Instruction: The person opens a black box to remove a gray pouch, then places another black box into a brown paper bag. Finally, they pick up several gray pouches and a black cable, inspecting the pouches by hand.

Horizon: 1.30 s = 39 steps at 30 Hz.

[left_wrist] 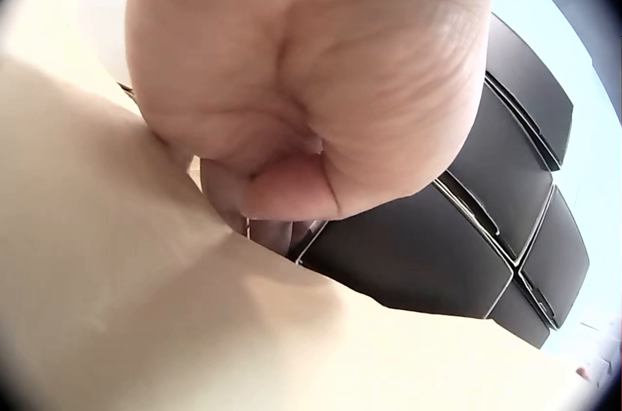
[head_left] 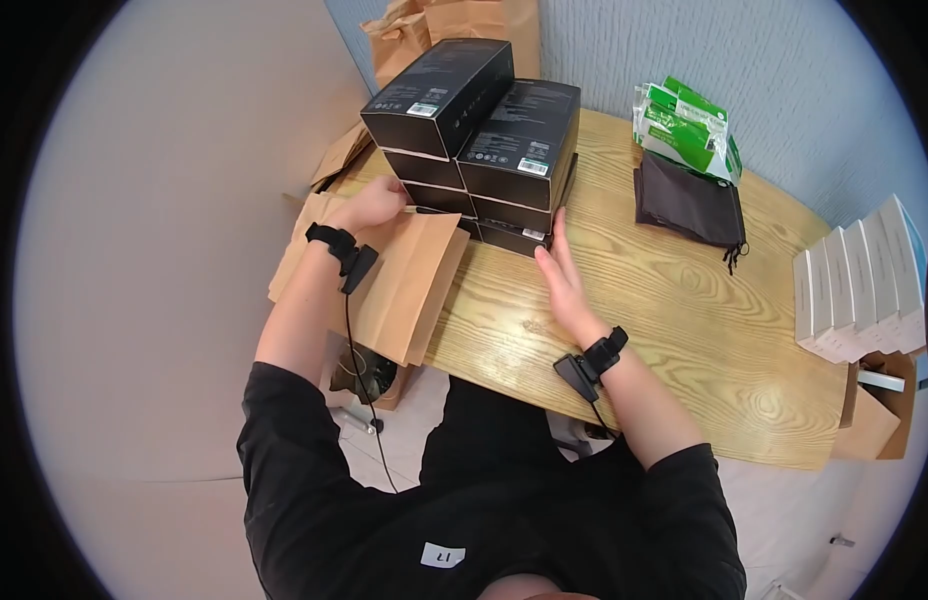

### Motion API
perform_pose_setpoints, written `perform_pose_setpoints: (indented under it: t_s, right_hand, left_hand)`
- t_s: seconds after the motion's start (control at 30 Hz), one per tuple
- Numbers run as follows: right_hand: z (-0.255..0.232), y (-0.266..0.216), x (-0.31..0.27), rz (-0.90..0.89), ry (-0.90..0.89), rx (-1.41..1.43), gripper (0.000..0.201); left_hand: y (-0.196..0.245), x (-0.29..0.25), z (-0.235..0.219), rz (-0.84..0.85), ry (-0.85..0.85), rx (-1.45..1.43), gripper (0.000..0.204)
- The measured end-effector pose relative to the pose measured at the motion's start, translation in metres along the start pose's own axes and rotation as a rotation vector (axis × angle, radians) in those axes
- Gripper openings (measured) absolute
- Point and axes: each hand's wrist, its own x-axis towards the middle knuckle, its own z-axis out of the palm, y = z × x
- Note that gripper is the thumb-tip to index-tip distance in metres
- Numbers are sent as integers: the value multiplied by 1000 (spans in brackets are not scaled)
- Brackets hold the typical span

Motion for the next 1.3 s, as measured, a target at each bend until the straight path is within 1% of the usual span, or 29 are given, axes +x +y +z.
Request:
perform_pose_setpoints:
  t_s: [0.07, 0.1, 0.17, 0.2, 0.27, 0.3, 0.37, 0.4, 0.47, 0.53, 0.57, 0.63, 0.67, 0.77, 0.8, 0.87, 0.9, 0.93, 0.97, 1.0, 1.03, 1.07, 1.1, 1.13, 1.17, 1.2, 1.23, 1.27, 1.3]
  right_hand:
    - [-1, 1, 1, -10, 7, 5, 73]
    - [-2, 2, 2, -6, 12, 10, 73]
    - [-4, 0, 2, -4, 13, 12, 72]
    - [-4, -4, 2, 0, 33, -20, 71]
    - [-5, -5, 3, 6, 51, -49, 70]
    - [-8, 0, 6, 11, 61, -4, 69]
    - [-17, 15, 11, 23, 81, 85, 68]
    - [-20, 19, 14, 29, 91, 129, 68]
    - [-20, 18, 15, 36, 99, 168, 68]
    - [-13, 9, 14, 163, 53, 237, 69]
    - [-13, 12, 14, 163, 55, 237, 69]
    - [-13, 19, 14, 68, -1, 181, 70]
    - [-12, 18, 13, 67, 2, 181, 70]
    - [-11, 16, 12, 84, 1, 175, 71]
    - [-12, 20, 13, 69, 39, 182, 71]
    - [-17, 25, 14, 53, 74, 186, 70]
    - [-23, 26, 14, -12, 159, 168, 68]
    - [-26, 25, 15, -80, 241, 149, 66]
    - [-23, -1, 13, -96, 349, 120, 59]
    - [-19, -39, 13, -116, 454, 90, 52]
    - [-24, -62, 20, -258, 432, -78, 43]
    - [-34, -83, 28, -398, 408, -248, 36]
    - [-43, -108, 41, -434, 333, -327, 36]
    - [-48, -132, 60, -468, 259, -407, 37]
    - [-47, -157, 80, -479, 251, -536, 37]
    - [-44, -178, 104, -502, 244, -740, 38]
    - [-43, -190, 133, -474, 183, -840, 40]
    - [-41, -200, 161, -440, 122, -939, 43]
    - [-41, -205, 191, -453, 32, -1080, 47]
  left_hand:
    - [26, -12, -2, -87, -57, -24, 33]
    - [23, -12, -5, -86, -54, -24, 33]
    - [9, -5, -10, -99, -129, -36, 33]
    - [0, 1, -9, -99, -127, -36, 33]
    - [-14, 9, -8, -77, 165, -393, 48]
    - [-2, 7, -10, -78, 168, -394, 48]
    - [26, 4, -15, -116, 290, -922, 61]
    - [34, 1, -16, -118, 292, -925, 61]
    - [46, -3, -14, -22, 144, -1075, 61]
    - [53, -3, -7, 4, 135, -1072, 62]
    - [55, -3, -4, 30, 126, -1066, 62]
    - [58, -3, 2, 58, 160, -1050, 62]
    - [59, -3, 4, 86, 195, -1033, 62]
    - [56, 0, 4, 124, 191, -1087, 62]
    - [55, -1, 1, 126, 190, -1088, 62]
    - [52, -7, -7, 29, 174, -1065, 60]
    - [49, -11, -11, 33, 174, -1068, 60]
    - [46, -17, -15, 94, 316, -1012, 58]
    - [45, -25, -16, 156, 459, -953, 57]
    - [58, -49, -11, 265, 564, -766, 55]
    - [75, -87, -2, 366, 667, -578, 54]
    - [82, -121, 7, 437, 627, -515, 48]
    - [72, -155, 21, 630, 415, -623, 43]
    - [76, -186, 49, 649, 342, -777, 40]
    - [73, -200, 72, 713, 68, -889, 44]
    - [77, -212, 94, 692, -80, -914, 43]
    - [78, -213, 112, 561, -348, -941, 32]
    - [76, -211, 135, 426, -412, -848, 25]
    - [71, -203, 158, 293, -473, -749, 19]
